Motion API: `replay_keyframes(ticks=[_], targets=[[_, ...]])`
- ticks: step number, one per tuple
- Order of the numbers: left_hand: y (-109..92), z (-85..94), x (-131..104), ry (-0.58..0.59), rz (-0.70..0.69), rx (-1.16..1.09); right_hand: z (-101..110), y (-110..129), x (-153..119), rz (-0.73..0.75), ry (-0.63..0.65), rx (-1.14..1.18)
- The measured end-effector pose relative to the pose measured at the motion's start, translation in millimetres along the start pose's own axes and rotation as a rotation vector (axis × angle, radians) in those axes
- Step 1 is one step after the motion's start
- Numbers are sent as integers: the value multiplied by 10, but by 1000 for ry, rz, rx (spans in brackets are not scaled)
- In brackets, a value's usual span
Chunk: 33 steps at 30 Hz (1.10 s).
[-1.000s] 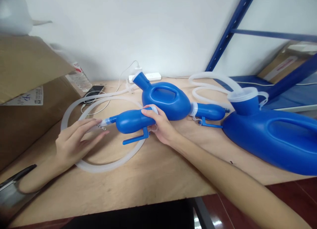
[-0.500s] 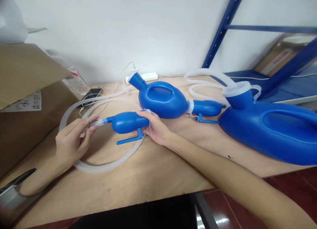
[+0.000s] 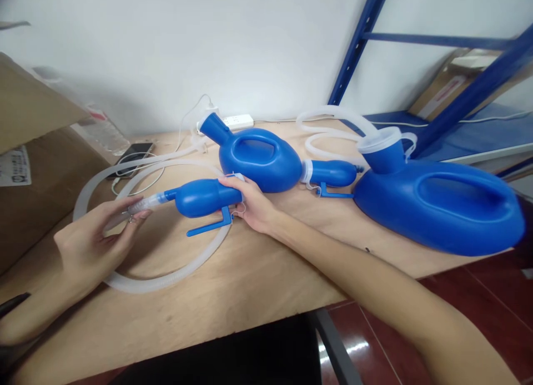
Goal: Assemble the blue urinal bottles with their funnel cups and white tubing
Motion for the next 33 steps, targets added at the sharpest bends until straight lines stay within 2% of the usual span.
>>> replay_keyframes(ticks=[5, 9, 15, 19, 21, 25, 30, 33], targets=[[5, 16, -11, 63, 19, -53, -23, -7, -4, 8, 16, -14], [-21, 39, -24, -2, 28, -85, -29, -41, -7, -21, -8, 16], [-97, 77, -23, -97, 142, -138, -44, -86, -26, -59, 55, 58], [-89, 74, -16, -55, 201, -168, -47, -79, -22, -43, 58, 49], [-75, 66, -7, -35, 179, -158, -43, -59, -17, -10, 34, 36], [-55, 71, 42, -67, 91, -178, -34, -12, -6, 62, 18, -4], [-48, 135, 137, -231, -31, -101, -17, 25, -1, 88, 11, -2], [-26, 154, 165, -191, -45, -96, -11, 27, -1, 81, 3, 2]])
Point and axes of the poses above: each hand's wrist, its own x-axis towards the middle knuckle, its own z-axis out of the back of the hand, y = z × x, the point moved 1 cm from there along x, towards the middle knuckle, and after that the axes turned 7 degrees about x, right-handed, at the moved point
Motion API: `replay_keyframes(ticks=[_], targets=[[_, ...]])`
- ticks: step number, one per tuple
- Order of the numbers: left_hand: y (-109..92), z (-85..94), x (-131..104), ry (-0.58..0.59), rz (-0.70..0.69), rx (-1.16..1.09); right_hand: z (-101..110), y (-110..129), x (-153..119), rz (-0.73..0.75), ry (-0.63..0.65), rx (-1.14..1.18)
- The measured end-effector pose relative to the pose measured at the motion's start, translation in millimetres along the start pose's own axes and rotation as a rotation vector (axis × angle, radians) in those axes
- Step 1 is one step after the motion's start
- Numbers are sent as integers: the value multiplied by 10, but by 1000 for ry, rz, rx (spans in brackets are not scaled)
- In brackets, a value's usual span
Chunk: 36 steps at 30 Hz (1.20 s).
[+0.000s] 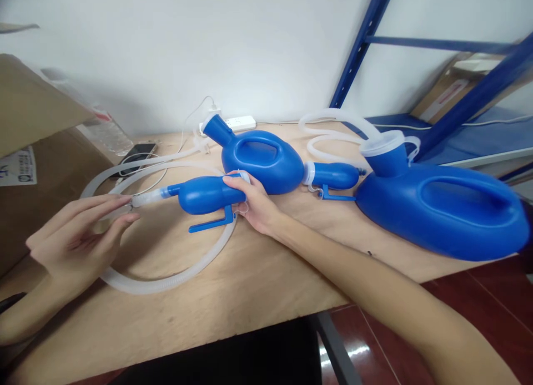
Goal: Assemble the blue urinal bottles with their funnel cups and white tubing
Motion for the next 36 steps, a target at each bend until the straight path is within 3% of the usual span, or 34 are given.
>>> replay_keyframes(ticks=[5, 14, 21, 26, 31, 36], targets=[[68, -4, 21, 1, -111, 22, -10, -38, -10, -45, -42, 4], [99, -60, 130, 107, -301, 31, -37, -40, -79, -91, -46, -44], [29, -195, 220, -45, -452, 53, -12, -34, -70, -36, -53, -25], [26, -242, 288, 25, -470, 128, 0, -21, -63, 5, -81, -20], [26, -275, 306, 166, -375, 102, 24, -6, -47, 74, -100, -76], [-41, -275, 372, 331, -60, -129, 29, 35, -54, 196, -59, -218]])
Point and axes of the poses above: each hand's wrist, its own x-axis towards the middle knuckle, its own z-axis out of the back of the hand, y = z × x, the point moved 1 cm from there along x, towards the middle knuckle, and after that the axes turned 7 degrees about x, right-handed, at the moved point
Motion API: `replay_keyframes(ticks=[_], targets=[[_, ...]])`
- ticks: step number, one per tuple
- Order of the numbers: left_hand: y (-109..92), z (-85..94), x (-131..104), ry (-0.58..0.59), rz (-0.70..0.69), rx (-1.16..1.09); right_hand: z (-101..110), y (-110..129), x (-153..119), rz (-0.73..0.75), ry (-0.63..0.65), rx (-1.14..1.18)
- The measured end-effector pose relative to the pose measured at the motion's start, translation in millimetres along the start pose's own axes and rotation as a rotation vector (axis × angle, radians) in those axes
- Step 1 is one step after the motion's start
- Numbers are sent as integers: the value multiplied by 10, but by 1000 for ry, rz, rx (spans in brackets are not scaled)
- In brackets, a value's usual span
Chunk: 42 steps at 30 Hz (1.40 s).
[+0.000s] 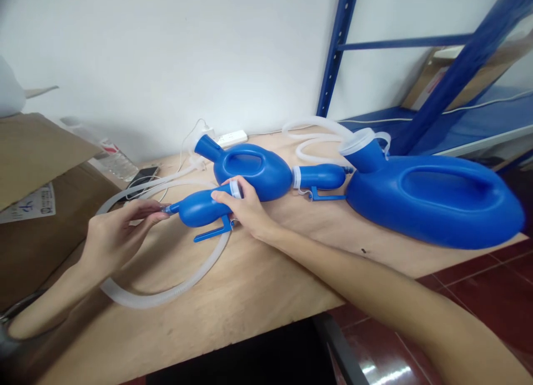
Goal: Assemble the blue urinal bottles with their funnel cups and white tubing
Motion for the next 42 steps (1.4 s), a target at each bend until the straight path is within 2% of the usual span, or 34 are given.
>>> replay_keyframes(ticks=[4, 11, 13, 16, 20, 23, 27, 29, 31, 34, 37, 42], targets=[[-32, 38, 66, 69, 216, -120, -10, 23, -15, 42, 23, 3], [-53, 42, 161, 214, 436, -360, -3, 42, -13, 23, 21, 3], [-57, 33, 197, 274, 505, -462, 17, 51, -10, 121, 48, -87], [-39, 12, 244, 351, 577, -615, 61, 58, 2, 345, 106, -257], [26, -26, 279, 468, 722, -860, 127, 39, 38, 504, 206, -343], [63, -44, 307, 638, 842, -986, 166, 30, 54, 625, 311, -368], [64, -62, 335, 871, 903, -1075, 203, 46, 40, 841, 431, -400], [54, -76, 326, 924, 903, -1081, 212, 63, 23, 838, 475, -420], [50, -84, 302, 922, 912, -1076, 215, 87, 10, 732, 460, -428], [71, -67, 260, 843, 947, -1082, 201, 131, -6, 570, 362, -384], [112, -31, 230, 776, 946, -1063, 168, 165, -11, 527, 321, -344], [137, -36, 189, 716, 975, -1060, 149, 163, 0, 533, 352, -323]])
Point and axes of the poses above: each hand's wrist, its own x-axis towards the middle knuckle, its own z-axis out of the back of the hand, y = z × x, the point moved 1 cm from there along x, towards the middle knuckle, and after that the axes turned 7 degrees about x, right-handed, at the moved point
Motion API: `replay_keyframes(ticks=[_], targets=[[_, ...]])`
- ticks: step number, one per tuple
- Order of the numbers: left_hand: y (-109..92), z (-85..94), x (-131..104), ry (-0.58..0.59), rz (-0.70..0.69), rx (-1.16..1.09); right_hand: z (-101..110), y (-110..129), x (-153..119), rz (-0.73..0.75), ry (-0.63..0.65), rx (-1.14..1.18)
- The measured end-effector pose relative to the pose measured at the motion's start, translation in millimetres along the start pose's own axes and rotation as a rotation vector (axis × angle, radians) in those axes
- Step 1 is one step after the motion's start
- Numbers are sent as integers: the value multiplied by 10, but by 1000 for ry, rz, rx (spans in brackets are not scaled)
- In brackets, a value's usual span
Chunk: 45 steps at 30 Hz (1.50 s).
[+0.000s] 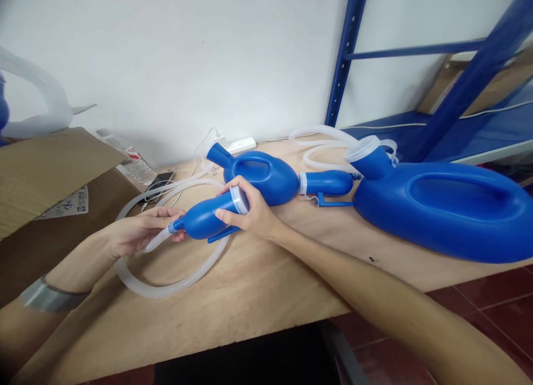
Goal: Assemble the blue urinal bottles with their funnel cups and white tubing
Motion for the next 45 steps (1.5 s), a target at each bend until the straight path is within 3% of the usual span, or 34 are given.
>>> replay_keyframes(ticks=[4, 9, 16, 20, 23, 26, 28, 34, 42, 45], targets=[[-21, -23, 22, -35, -41, 20, 7, -31, -5, -6, -6, -2], [-94, -15, 9, -83, -147, 49, -17, -44, -1, -75, -105, -10], [-144, -84, -116, -421, -460, 366, -107, -59, -4, -212, -219, 106], [-201, -246, -190, -620, -722, 736, -163, -122, 12, -428, -334, 336], [-164, -313, -189, -763, -1037, 1084, -193, -119, 30, -549, -412, 483], [-57, -269, -137, -767, -1326, 1316, -203, -69, 43, -593, -450, 541], [9, -205, -101, -739, -1415, 1413, -204, -37, 51, -607, -456, 563], [-24, -159, -119, -775, -1386, 1476, -213, -25, 66, -621, -446, 569], [-159, -184, -244, -714, -1318, 1863, -270, -64, 9, -647, -470, 566], [-156, -190, -244, -753, -1326, 1815, -304, -52, -8, -661, -467, 605]])
Point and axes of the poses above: each hand's wrist, its own x-axis towards the middle knuckle, its own z-axis out of the back of the hand, y = z × x, the point moved 1 cm from there along x, towards the middle knuckle, and after that the axes turned 7 degrees about x, right-handed, at the moved point
